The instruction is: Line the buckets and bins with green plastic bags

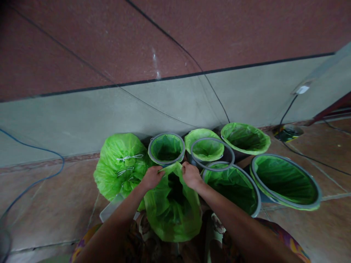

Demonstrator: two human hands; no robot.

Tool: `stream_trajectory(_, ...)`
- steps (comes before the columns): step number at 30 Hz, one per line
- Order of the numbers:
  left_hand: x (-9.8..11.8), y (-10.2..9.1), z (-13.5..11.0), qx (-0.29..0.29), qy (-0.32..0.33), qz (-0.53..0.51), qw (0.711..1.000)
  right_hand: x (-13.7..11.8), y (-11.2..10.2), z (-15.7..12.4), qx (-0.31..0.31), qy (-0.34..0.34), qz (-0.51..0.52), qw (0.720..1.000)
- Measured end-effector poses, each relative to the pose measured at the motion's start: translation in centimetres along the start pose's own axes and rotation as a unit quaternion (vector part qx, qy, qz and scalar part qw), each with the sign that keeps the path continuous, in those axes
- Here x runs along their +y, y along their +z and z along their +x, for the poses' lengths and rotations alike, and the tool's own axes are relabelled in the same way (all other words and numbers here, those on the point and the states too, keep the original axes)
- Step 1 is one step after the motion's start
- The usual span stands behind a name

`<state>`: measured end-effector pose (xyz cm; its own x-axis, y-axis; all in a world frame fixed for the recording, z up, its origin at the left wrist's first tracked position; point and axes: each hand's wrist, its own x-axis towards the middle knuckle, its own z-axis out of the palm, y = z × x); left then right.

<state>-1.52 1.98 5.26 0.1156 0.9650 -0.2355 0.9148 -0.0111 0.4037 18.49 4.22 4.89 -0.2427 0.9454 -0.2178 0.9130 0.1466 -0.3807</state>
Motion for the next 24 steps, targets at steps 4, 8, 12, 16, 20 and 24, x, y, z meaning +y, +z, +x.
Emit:
stream_trajectory(4, 0.1, 0.0, -0.3, 0.012, 0.024, 0.008, 1.0, 0.3, -0.5, 0.0, 0.035, -0.013, -0.006, 0.999)
stream_trajectory(8, 0.3, -0.2, -0.5, 0.029, 0.014, 0.036, 0.999, 0.6, -1.2, 0.0, 0.038, -0.016, -0.01, 0.999)
stream_trajectory(12, 0.4, -0.9, -0.8, 0.041, -0.026, 0.079, 0.996, 0.6, -1.9, -0.1, 0.039, -0.035, 0.013, 0.999)
stream_trajectory(16, 0.2, -1.2, -0.9, 0.055, -0.065, 0.087, 0.993, 0.6, -2.0, -0.2, 0.019, -0.057, 0.049, 0.997)
stream_trajectory(20, -0.5, -0.4, -0.7, 0.043, -0.04, 0.017, 0.998, 1.5, -0.9, -0.2, -0.021, -0.052, 0.055, 0.997)
stream_trajectory(24, -2.1, 1.1, -0.6, -0.008, -0.042, -0.092, 0.995, 3.3, 1.2, -0.4, -0.056, 0.008, 0.158, 0.986)
